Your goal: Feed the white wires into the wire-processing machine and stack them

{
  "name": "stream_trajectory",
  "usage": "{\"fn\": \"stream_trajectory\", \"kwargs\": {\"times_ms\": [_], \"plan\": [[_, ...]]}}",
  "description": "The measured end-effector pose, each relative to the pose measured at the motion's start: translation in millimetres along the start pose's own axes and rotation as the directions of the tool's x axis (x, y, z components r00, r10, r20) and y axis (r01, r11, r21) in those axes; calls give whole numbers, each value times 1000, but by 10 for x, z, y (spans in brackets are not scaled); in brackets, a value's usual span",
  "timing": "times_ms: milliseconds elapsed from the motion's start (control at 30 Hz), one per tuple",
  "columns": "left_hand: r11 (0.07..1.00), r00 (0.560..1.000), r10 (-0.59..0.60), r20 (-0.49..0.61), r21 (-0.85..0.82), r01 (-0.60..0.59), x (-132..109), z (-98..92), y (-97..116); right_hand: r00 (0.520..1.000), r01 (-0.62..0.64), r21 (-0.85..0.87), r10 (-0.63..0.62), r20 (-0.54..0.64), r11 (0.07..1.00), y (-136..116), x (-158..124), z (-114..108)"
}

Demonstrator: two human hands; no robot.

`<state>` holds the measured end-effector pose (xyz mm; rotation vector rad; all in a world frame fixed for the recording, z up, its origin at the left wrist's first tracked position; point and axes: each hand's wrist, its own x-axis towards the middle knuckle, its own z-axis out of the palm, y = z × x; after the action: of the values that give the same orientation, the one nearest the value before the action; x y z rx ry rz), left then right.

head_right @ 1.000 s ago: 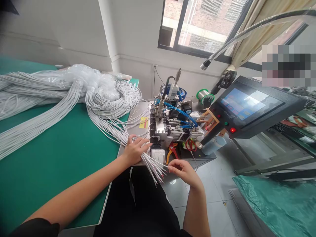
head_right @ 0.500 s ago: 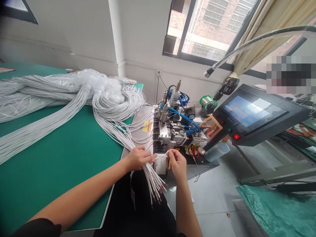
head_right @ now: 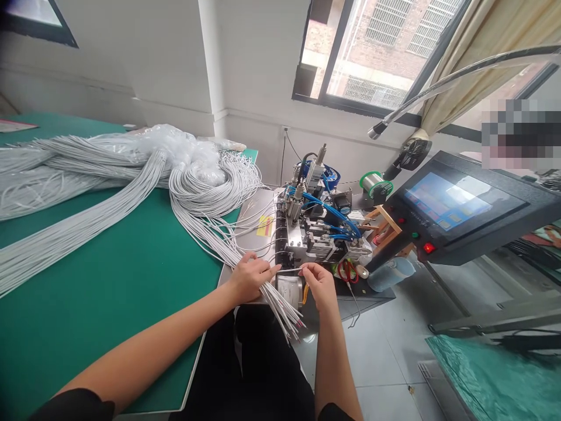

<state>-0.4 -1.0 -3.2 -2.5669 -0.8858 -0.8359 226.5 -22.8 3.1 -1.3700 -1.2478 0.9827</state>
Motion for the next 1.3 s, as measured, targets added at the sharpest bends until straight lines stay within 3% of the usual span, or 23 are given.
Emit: {"fn": "stream_trajectory", "kwargs": {"times_ms": [67, 133, 233, 367, 600, 733, 933, 1033, 1200, 1300], "plan": [[1000, 1000, -4, -15, 1, 4, 1, -3, -6, 997, 77, -206, -74, 23, 976, 6, 41, -30], [1000, 1000, -4, -27, -1, 4, 6, -7, -8, 982, 186, -407, -187, 38, 894, -7, 63, -38], [1000, 1000, -19, -21, -3, 19, 15, -15, -7, 952, 289, -538, -297, 75, 792, -33, 78, -35], [1000, 1000, -26, -4, 6, 26, 20, -21, -1, 952, 298, -499, -290, 95, 814, -12, 118, -49], [996, 995, -85, 51, 38, 83, 19, 17, 4, 975, 181, -269, -137, 176, 946, 141, 251, -40], [995, 989, -94, 118, -4, 95, 26, 21, 1, 985, 37, -60, -26, 169, 998, 224, 280, 39], [988, 983, -144, 111, -41, 149, 32, 6, 8, 986, -148, 160, 133, 98, 976, 375, 240, 140], [985, 984, -156, 90, -67, 162, 19, 14, 5, 992, -116, 122, 109, 59, 986, 373, 183, 106], [984, 984, -154, 91, -74, 161, 4, 13, 2, 995, 51, -116, -61, -81, 992, 184, -65, -87], [983, 982, -160, 101, -70, 168, 6, 6, 4, 996, 84, -243, -79, 31, 966, -22, -296, -195]]}}
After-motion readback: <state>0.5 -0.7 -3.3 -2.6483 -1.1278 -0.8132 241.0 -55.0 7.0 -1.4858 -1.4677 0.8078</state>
